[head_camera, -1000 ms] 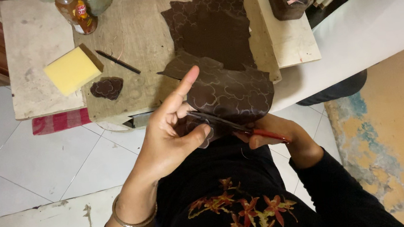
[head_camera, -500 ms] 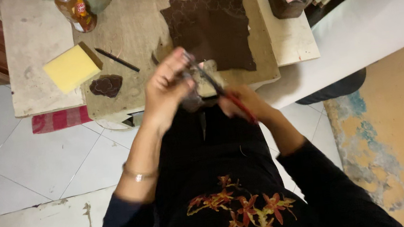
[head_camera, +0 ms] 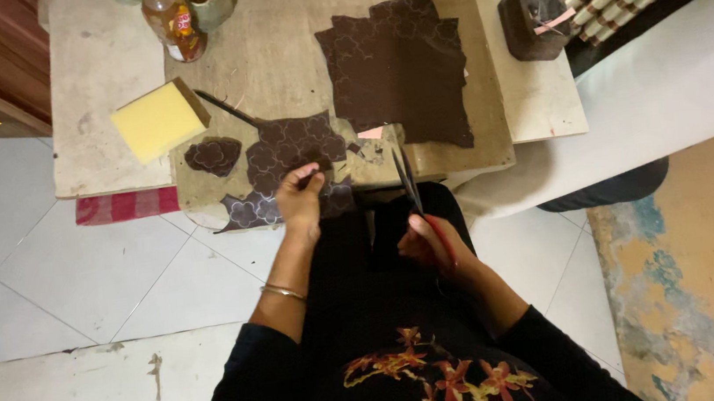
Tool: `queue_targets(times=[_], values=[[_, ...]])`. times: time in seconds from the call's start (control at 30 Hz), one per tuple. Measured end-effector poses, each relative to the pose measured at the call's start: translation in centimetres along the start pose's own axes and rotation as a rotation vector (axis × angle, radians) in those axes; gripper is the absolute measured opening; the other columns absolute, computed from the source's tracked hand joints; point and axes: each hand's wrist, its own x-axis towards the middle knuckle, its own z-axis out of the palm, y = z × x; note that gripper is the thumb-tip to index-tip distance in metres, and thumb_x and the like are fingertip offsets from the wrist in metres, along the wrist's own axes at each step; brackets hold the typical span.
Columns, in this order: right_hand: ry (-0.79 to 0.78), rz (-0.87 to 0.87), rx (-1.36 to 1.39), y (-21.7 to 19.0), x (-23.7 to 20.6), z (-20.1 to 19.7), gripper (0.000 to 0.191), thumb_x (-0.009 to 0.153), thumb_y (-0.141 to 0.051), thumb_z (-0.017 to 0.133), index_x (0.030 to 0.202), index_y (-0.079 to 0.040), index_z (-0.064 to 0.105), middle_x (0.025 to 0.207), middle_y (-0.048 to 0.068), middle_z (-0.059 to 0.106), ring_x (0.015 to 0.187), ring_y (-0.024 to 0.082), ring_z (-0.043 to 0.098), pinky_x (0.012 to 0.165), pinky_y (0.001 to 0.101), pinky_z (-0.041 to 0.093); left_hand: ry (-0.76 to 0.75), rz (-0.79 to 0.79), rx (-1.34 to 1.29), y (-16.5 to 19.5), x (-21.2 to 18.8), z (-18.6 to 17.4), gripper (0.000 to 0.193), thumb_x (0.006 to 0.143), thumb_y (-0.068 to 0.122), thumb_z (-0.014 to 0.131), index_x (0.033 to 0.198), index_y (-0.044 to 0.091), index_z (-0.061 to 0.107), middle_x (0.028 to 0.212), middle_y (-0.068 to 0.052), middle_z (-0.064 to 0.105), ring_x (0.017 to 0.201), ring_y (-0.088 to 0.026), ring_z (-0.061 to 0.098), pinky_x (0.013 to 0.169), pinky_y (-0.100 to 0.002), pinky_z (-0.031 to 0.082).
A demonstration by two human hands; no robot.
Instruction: The person uses red-handled scissors to cut a dark brown patterned fabric along white cloud-shaped outlines. They hold the fabric with the left hand and cut with the right, repeatedly trimming the edges to separate individual shapes and placing them on the table.
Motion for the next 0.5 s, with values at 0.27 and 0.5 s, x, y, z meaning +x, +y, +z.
queue_targets(times=[0.27,0.5], values=[[-0.230,0.267,0.578,2.5,1.1,2.5,0.034,0.096,-0.049,0.057,0.092,-0.015,0.060,0.092,0.014,0.073,0.087,0.030,0.072,0.079,0.0410,0.056,-0.315,0.365,0.378,-2.0,-7.2,0.4,0.019,0.087,0.007,0.072,0.106,0.004,0.073,0.104,-0.012,0.073,0.097,-0.028,0.071,0.085,-0.039,0.056],[-0.170,0.285,0.471,2.5,1.8,2.4,0.028,0.095,-0.043,0.061,0.096,-0.015,0.061,0.099,0.013,0.074,0.093,0.029,0.072,0.083,0.0409,0.055,-0.497,0.376,0.545,-3.2,-7.1,0.3,0.015,0.091,0.015,0.070,0.103,0.007,0.072,0.100,-0.014,0.069,0.095,-0.035,0.069,0.082,-0.042,0.054]])
